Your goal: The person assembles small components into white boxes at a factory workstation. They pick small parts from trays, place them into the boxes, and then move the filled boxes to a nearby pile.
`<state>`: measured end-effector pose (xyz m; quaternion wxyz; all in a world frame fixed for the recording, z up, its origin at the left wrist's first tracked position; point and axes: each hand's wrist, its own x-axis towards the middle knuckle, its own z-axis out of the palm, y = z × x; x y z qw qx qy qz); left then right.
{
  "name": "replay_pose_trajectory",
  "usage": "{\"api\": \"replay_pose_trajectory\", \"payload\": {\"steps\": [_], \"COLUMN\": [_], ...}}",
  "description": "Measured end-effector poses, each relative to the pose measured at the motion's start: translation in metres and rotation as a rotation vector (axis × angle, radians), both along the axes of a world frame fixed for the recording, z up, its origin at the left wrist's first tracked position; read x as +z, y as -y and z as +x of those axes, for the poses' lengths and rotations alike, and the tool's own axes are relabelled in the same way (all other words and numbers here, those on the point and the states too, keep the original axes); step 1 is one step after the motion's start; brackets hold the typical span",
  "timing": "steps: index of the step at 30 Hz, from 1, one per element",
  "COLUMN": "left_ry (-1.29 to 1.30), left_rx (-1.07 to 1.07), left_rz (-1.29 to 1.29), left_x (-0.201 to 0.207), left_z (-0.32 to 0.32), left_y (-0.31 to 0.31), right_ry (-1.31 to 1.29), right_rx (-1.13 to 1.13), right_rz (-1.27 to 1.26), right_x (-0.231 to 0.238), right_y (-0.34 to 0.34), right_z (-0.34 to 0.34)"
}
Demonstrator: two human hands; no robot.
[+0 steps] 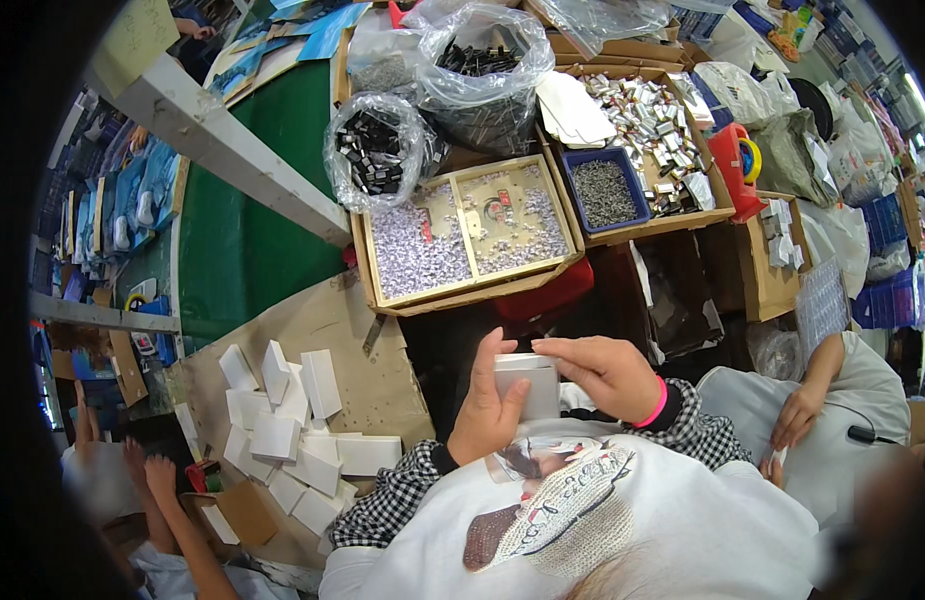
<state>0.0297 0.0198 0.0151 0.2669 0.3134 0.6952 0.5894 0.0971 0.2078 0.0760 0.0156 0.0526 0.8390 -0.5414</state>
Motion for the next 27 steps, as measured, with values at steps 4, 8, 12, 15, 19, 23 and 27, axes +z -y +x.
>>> {"api": "replay_pose_trajectory", "payload": {"steps": [4, 8, 12, 15, 19, 23, 27], "left_ry": [-0.032, -0.080, -0.052, -0.025, 0.015, 0.157, 0.290], "left_rx": [-0.054, 0.002, 0.028, 0.052, 0.061, 0.115, 0.041], "left_rz": [-0.021, -0.076, -0.066, -0.021, -0.001, 0.115, 0.233], "left_x": [0.001, 0.002, 0.001, -0.002, -0.005, -0.003, 0.002], "left_z": [-0.001, 0.000, 0.003, 0.004, 0.006, 0.011, 0.007], "left_y": [-0.001, -0.004, -0.003, -0.002, -0.001, -0.007, -0.006], "right_ry": [0.116, 0.105, 0.027, -0.188, -0.191, -0.247, -0.138], "right_rx": [-0.122, -0.170, -0.135, -0.036, 0.036, 0.034, -0.046], "right_rz": [-0.465, -0.497, -0.239, -0.058, 0.097, 0.158, -0.159], "right_x": [-0.010, -0.016, -0.014, -0.013, -0.012, -0.014, -0.023], "right_y": [-0.005, 0.000, 0.002, 0.002, 0.006, 0.008, 0.003], "right_z": [-0.001, 0.001, 0.000, -0.001, -0.001, 0.000, 0.007]}}
